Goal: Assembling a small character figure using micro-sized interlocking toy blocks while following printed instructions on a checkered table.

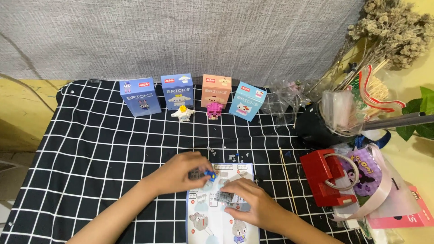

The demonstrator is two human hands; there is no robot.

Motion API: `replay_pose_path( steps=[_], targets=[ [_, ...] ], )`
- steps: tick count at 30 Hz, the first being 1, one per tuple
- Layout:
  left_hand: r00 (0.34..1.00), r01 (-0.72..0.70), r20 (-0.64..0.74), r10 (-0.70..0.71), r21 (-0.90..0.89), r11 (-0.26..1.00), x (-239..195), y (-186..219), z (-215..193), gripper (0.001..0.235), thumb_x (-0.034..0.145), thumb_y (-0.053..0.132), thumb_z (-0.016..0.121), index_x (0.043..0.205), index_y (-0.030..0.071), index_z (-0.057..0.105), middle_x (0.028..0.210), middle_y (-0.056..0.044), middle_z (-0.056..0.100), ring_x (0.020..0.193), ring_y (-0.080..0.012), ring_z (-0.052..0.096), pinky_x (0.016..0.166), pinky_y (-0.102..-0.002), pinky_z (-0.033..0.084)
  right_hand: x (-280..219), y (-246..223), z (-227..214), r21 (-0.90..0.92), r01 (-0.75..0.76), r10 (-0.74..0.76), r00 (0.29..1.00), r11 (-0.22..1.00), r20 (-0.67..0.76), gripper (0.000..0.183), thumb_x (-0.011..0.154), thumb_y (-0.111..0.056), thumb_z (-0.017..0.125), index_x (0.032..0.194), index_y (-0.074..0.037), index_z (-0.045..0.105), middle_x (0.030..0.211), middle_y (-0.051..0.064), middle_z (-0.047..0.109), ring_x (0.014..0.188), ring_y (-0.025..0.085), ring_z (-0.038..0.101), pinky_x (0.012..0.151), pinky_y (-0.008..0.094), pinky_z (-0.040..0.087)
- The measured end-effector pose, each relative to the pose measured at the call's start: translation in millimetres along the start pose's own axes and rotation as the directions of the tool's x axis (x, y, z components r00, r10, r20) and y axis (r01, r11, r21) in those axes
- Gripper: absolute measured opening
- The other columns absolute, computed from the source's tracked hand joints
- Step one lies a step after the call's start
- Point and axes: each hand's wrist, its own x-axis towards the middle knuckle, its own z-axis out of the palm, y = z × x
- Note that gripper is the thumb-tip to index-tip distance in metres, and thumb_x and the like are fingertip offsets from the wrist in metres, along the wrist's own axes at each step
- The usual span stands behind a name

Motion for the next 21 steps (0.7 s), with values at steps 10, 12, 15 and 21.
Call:
replay_pose_path(
  steps=[10, 12, 15, 21],
  targets=[
    [0.992, -0.109, 0.069, 0.102, 0.094, 0.990, -1, 2, -1, 0.046, 0.086, 0.050, 0.074, 0.115, 0.014, 0.067, 0.097, -0.005, 0.068, 0.087, -0.0229, 0.066, 0.077, -0.040, 0.054, 3, -3, -57, -0.104, -0.450, 0.460, 0.838, 0.887, 0.295, 0.056, 0.087, -0.015, 0.074, 0.141, -0.019, 0.057, 0.137, 0.001, 0.064, 0.125, 0.016, 0.063, 0.108, 0.035, 0.055],
    [0.993, -0.099, 0.075, 0.091, 0.107, 0.989, -1, -1, -5, 0.050, 0.083, 0.049, 0.079, 0.113, 0.011, 0.067, 0.098, -0.007, 0.068, 0.088, -0.0256, 0.064, 0.076, -0.038, 0.049, -5, 15, -65, -0.225, -0.431, 0.466, 0.875, 0.874, 0.130, 0.035, 0.092, -0.016, 0.067, 0.127, -0.023, 0.067, 0.123, 0.000, 0.071, 0.116, 0.015, 0.068, 0.104, 0.038, 0.056],
    [0.991, -0.115, 0.086, 0.106, 0.108, 0.987, -3, -4, -7, 0.048, 0.083, 0.040, 0.083, 0.115, 0.009, 0.068, 0.103, -0.008, 0.073, 0.094, -0.0276, 0.065, 0.084, -0.042, 0.051, -4, 23, -66, -0.275, -0.522, 0.564, 0.820, 0.807, 0.097, 0.030, 0.091, -0.024, 0.073, 0.121, -0.023, 0.070, 0.113, -0.006, 0.070, 0.100, 0.011, 0.068, 0.092, 0.030, 0.056],
    [0.997, -0.041, 0.062, 0.034, 0.108, 0.993, -9, -2, 0, 0.027, 0.088, 0.024, 0.078, 0.111, 0.011, 0.074, 0.101, -0.003, 0.069, 0.096, -0.0224, 0.061, 0.084, -0.037, 0.052, -2, 42, -62, -0.244, -0.347, 0.372, 0.926, 0.905, 0.062, 0.021, 0.089, -0.011, 0.073, 0.110, -0.013, 0.073, 0.106, 0.002, 0.071, 0.098, 0.015, 0.070, 0.095, 0.031, 0.060]
  ],
)
